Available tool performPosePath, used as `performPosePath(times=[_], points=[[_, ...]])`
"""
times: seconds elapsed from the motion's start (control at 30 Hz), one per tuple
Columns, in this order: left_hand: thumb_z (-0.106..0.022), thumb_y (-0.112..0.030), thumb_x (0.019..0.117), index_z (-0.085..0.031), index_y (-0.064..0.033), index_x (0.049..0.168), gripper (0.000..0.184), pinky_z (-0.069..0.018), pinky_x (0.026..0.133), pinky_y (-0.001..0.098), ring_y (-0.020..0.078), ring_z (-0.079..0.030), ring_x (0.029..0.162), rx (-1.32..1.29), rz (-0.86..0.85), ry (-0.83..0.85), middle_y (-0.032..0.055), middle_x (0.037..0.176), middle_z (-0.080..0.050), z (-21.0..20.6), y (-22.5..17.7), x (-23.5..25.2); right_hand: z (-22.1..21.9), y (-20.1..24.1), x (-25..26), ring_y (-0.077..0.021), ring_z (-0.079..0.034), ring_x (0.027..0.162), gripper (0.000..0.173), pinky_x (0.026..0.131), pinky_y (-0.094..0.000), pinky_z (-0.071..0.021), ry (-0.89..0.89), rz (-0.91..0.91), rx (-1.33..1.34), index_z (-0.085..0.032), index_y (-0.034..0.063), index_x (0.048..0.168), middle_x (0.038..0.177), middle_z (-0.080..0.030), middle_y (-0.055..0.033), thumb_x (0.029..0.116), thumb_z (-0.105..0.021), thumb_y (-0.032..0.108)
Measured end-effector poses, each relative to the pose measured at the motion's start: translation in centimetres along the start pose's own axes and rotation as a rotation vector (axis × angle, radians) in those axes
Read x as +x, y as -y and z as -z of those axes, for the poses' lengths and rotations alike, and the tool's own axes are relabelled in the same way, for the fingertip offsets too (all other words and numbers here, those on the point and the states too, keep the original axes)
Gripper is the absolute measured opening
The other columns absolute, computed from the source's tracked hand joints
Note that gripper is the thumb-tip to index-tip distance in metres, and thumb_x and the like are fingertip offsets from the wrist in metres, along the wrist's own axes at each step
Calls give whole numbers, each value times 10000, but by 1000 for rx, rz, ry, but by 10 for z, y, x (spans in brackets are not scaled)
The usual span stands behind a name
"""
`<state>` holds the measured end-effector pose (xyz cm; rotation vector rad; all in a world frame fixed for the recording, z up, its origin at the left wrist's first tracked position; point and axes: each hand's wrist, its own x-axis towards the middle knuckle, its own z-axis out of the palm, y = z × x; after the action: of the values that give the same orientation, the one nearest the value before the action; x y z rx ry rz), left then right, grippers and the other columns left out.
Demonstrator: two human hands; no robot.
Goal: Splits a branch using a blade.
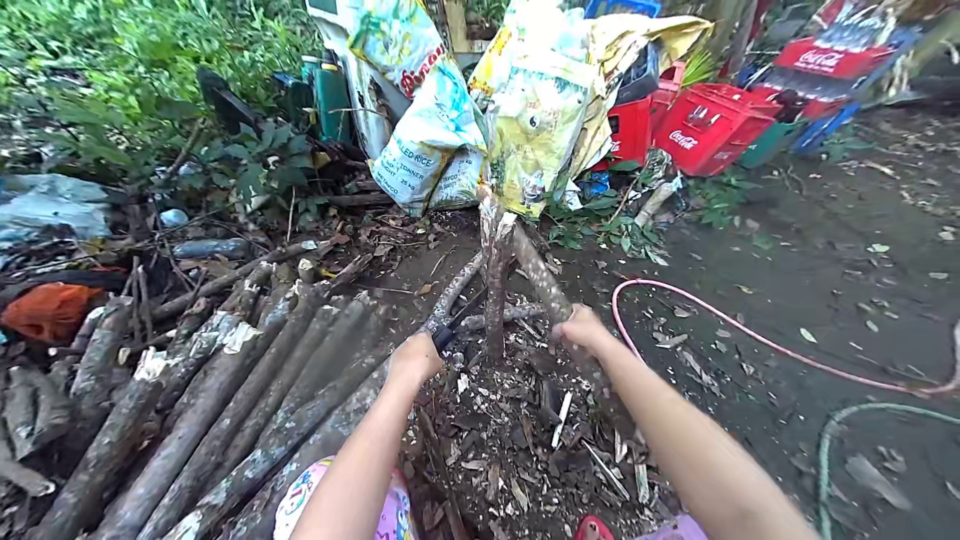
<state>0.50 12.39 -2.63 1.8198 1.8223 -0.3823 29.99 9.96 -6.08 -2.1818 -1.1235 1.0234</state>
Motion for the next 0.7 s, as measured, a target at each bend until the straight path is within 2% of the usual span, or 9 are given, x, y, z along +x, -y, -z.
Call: performPosePath(times=[0.07,0.17,0.27,0.33,0.4,0.47,0.53,0.6,0.7], points=[[-672,-204,933,-546,-31,1402,515,-511,1002,609,389,-611,1273,4,5,-1,224,1355,-625,-1,-3,-1,42,22,-18,-389,-649,1043,603,907,-579,-523,-88,70,20,-557,-27,1343,1167,-648,-268,806,-816,66],[-673,-199,932,-544,-29,1413,526,-506,1009,614,401,-607,1276,18,-9,4,231,1356,-623,-3,-4,2,115,64,-46,-396,-670,931,683,801,-606,-555,-410,270,153,-510,-19,1372,1107,-654,-264,786,-838,103],[-670,-196,931,-542,-21,1411,527,-500,1016,617,405,-605,1276,8,-30,1,243,1354,-620,-6,-4,11,177,109,-69,-135,-686,810,849,683,-335,-627,-705,629,471,-374,35,1463,1134,-620,-73,730,-798,91],[-665,-194,934,-534,-14,1410,526,-499,1020,612,403,-603,1279,2,-30,0,244,1357,-616,-8,-5,16,192,130,-69,-162,-708,829,870,686,-342,-652,-802,836,709,-317,27,1465,1170,-607,-86,722,-770,33],[-663,-191,937,-529,-13,1413,526,-499,1022,611,406,-602,1280,-13,-16,0,246,1359,-614,-12,-7,21,159,115,-58,-198,-701,876,926,738,-368,-644,-827,764,642,-262,-37,1505,1193,-599,-148,738,-774,55],[-661,-185,940,-528,-19,1418,524,-499,1019,617,410,-605,1275,-35,-6,-5,248,1355,-618,-17,-9,24,79,57,-36,-295,-685,974,883,840,-472,-601,-646,431,272,-346,-92,1471,1184,-626,-240,731,-803,59],[-677,-194,931,-536,-29,1427,541,-497,1021,623,410,-608,1272,-56,-3,-13,246,1351,-623,-25,-8,25,4,-13,0,-422,-665,1106,807,926,-620,-533,-266,89,-198,-417,-60,1444,1221,-643,-292,764,-817,112],[-692,-209,927,-545,-31,1413,538,-501,1018,619,406,-610,1272,-58,-3,-19,240,1347,-627,-26,-3,29,-17,-28,23,-418,-627,1223,743,993,-627,-503,19,-95,-453,-438,-4,1455,1314,-623,-262,826,-792,171],[-681,-203,935,-530,-35,1431,545,-499,1028,607,394,-603,1286,-71,15,7,232,1372,-614,-27,5,30,-3,-5,17,-406,-626,1177,649,976,-602,-494,103,-79,-433,-525,-12,1391,1278,-627,-267,827,-806,144]])
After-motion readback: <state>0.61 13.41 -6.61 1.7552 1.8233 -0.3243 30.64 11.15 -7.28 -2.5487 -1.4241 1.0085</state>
